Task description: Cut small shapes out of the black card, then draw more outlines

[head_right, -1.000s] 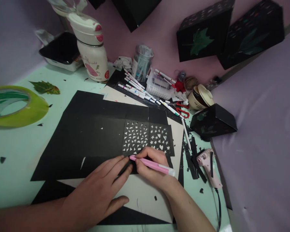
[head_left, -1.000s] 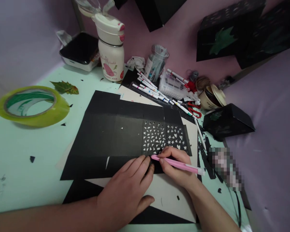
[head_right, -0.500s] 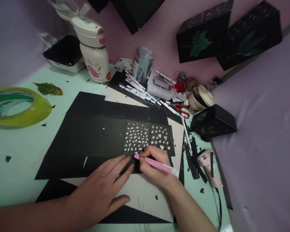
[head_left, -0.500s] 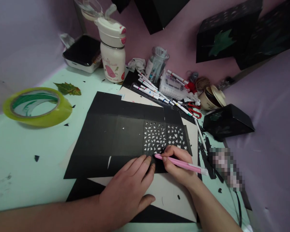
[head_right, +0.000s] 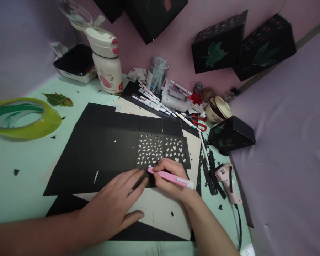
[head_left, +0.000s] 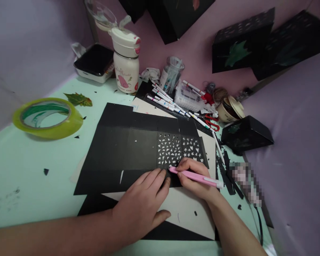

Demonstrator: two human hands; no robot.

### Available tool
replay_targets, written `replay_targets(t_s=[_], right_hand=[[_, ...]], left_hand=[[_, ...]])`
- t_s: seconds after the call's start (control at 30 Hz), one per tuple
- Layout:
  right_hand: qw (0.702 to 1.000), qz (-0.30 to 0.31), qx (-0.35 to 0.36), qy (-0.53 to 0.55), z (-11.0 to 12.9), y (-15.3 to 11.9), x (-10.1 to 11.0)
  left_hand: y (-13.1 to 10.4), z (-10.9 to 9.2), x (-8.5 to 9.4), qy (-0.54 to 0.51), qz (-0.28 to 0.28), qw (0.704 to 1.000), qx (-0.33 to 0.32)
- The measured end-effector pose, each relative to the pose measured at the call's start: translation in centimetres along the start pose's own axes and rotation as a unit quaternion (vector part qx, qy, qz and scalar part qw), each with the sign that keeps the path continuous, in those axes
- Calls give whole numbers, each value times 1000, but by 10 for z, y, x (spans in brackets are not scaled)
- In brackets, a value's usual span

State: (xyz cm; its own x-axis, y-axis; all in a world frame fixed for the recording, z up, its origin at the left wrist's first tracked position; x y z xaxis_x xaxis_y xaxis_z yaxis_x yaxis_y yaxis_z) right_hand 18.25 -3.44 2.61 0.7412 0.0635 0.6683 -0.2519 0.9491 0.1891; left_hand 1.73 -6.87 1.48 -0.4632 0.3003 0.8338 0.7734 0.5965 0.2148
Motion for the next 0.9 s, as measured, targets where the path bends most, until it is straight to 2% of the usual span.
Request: replay_targets(t_s=[0.37,0.7,0.9], right_hand=[[999,-1,-26,32,-8,-3,-1],[1000,-18,-17,0,-4,-1,-1],[1000,-6,-3,5,-2,-1,-1]], left_hand=[[-3,1,-3,14,-25,1000,-11],[-2,1,-3,12,-31,999,-9],[-2,1,-2,7,-29,999,-11]])
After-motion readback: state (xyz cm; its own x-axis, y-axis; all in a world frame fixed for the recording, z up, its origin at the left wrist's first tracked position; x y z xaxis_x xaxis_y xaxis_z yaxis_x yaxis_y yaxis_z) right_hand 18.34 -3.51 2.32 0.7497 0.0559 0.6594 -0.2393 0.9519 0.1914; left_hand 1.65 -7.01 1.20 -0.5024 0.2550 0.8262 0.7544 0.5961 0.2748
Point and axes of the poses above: each hand's wrist, its own y-axis towards the middle knuckle, its own x-axis out of the back of the hand, z = x × y, the point moved 5 cm from there along y, towards the middle knuckle, and after that the axes turned 14 degrees about -y, right-handed, at the moved point
